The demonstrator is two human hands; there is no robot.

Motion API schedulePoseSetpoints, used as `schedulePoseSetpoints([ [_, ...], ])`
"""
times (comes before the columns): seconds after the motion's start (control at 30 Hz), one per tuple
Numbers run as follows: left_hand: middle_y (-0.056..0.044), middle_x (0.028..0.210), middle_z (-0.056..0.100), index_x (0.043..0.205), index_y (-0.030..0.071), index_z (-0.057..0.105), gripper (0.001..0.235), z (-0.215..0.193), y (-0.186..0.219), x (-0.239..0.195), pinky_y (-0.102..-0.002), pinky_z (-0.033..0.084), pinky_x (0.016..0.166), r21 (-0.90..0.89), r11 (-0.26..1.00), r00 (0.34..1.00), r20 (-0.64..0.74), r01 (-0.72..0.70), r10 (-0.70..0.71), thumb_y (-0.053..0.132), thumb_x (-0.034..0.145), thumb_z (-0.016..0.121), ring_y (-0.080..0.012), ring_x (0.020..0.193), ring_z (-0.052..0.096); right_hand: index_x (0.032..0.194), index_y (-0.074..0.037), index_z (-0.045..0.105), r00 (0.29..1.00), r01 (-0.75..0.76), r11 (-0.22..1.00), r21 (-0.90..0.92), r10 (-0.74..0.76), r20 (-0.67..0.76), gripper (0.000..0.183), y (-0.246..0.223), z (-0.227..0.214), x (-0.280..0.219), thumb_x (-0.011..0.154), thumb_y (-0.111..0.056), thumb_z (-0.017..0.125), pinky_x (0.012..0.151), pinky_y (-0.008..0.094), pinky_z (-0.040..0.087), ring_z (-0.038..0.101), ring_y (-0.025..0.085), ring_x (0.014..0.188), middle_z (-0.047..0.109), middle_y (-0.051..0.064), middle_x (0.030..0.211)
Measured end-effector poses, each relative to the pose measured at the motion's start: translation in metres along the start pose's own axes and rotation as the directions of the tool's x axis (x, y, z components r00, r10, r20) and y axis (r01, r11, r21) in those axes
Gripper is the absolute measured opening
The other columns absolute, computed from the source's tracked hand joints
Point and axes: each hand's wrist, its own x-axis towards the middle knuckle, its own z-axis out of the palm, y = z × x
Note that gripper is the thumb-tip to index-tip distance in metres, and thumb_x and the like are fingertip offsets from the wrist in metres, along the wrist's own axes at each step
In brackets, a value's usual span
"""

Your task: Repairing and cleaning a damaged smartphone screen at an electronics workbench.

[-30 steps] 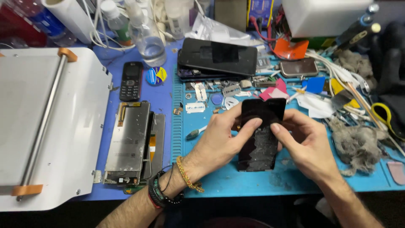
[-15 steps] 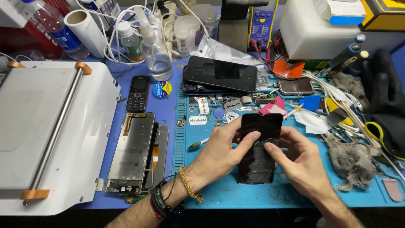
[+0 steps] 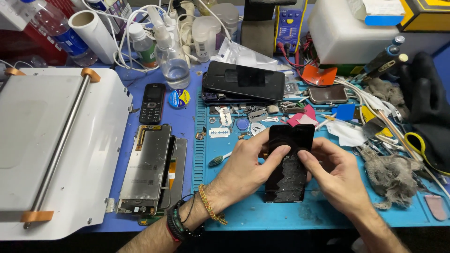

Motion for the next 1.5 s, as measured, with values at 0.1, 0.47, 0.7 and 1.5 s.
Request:
schedulePoseSetpoints([
  [0.1,-0.001,0.089,0.071,0.112,0.008,0.065,0.022,0.000,0.002,0.000,-0.028,0.055,0.070,0.010,1.000,1.000,0.004,-0.001,0.001,0.025,0.098,0.060,-0.0121,0.074,0.063,0.103,-0.002,0.070,1.000,-0.022,1.000,0.019,0.022,0.014,0.010,0.000,-0.003,-0.001,0.096,-0.008,0.067,0.052,0.024,0.050,0.057,0.010,0.061,0.069,0.004,0.084],
  [0.47,0.000,0.088,0.070,0.111,0.008,0.065,0.023,-0.001,0.003,-0.001,-0.029,0.054,0.070,0.036,0.999,1.000,0.004,0.000,0.000,0.026,0.098,0.060,-0.0133,0.074,0.061,0.099,-0.002,0.073,1.000,-0.022,1.000,-0.021,0.022,-0.011,0.010,-0.001,-0.005,-0.002,0.097,-0.011,0.068,0.053,0.021,0.045,0.053,0.009,0.054,0.062,0.002,0.073],
  [0.7,-0.001,0.093,0.072,0.117,0.008,0.065,0.026,-0.001,0.002,-0.001,-0.029,0.056,0.072,0.010,1.000,1.000,0.011,-0.014,0.014,0.025,0.099,0.059,-0.0129,0.077,0.064,0.101,-0.003,0.075,0.997,-0.077,0.993,-0.084,0.074,-0.031,0.013,-0.005,-0.009,-0.002,0.093,-0.012,0.070,0.055,0.024,0.049,0.057,0.011,0.061,0.069,0.004,0.079],
  [1.5,-0.001,0.091,0.071,0.116,0.008,0.065,0.024,-0.002,0.001,-0.001,-0.029,0.055,0.071,0.016,0.999,1.000,0.010,-0.028,0.028,0.025,0.099,0.059,-0.0133,0.075,0.063,0.097,-0.002,0.074,0.991,-0.093,0.994,-0.063,0.087,-0.099,0.008,-0.007,0.000,-0.005,0.093,-0.009,0.073,0.055,0.023,0.049,0.053,0.010,0.059,0.068,0.003,0.079],
])
